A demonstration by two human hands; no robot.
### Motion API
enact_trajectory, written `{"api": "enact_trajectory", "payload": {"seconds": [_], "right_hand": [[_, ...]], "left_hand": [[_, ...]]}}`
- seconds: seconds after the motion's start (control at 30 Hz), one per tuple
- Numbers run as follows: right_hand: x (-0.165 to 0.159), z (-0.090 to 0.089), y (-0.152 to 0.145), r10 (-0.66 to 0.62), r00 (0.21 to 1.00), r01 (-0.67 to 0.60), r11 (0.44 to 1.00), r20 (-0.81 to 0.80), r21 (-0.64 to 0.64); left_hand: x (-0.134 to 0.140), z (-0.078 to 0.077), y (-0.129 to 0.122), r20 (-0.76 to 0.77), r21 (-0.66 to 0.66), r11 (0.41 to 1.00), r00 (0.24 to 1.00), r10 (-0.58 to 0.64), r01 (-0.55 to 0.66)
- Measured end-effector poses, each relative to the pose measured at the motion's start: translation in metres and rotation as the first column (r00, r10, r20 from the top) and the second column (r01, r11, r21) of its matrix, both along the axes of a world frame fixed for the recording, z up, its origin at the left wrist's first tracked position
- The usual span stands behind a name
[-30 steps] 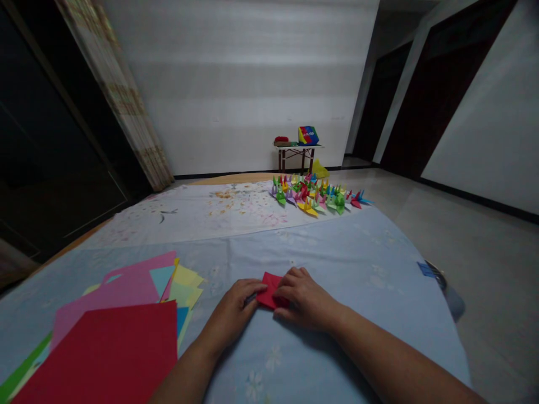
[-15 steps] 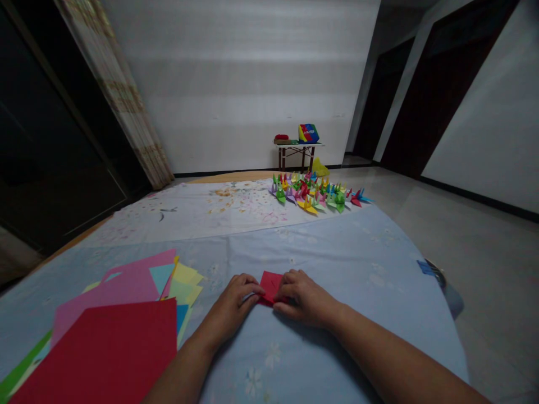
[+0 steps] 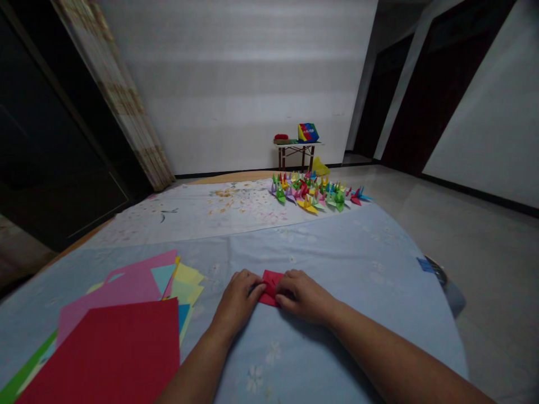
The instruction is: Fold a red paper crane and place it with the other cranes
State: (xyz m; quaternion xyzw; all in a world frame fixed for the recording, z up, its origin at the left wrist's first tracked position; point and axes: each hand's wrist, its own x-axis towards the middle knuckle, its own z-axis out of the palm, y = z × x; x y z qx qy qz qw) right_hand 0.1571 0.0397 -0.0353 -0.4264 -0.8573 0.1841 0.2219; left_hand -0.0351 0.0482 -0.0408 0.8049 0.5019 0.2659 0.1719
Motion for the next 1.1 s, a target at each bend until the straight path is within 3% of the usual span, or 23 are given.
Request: {"api": "enact_trajectory", "payload": {"seconds": [0.27, 0.53, 0.73, 1.1], "right_hand": [[0.001, -0.003, 0.001, -0.019, 1.000, 0.019, 1.000, -0.004, -0.025], [0.002, 0.002, 0.000, -0.006, 1.000, 0.006, 1.000, 0.019, -0.028], [0.008, 0.001, 0.003, 0.007, 0.996, -0.012, 0.998, -0.088, -0.060], [0.011, 0.000, 0.003, 0.052, 0.996, -0.057, 0.995, -0.066, -0.078]], "left_hand": [[0.006, -0.006, -0.001, -0.035, 0.069, 0.995, 0.996, 0.080, -0.077], [0.010, 0.002, -0.028, -0.284, 0.126, 0.991, 0.959, -0.016, 0.054], [0.002, -0.004, -0.035, -0.258, 0.118, 0.991, 0.966, -0.028, 0.060], [0.004, 0.000, -0.035, -0.198, 0.118, 0.992, 0.980, -0.024, 0.049]]}}
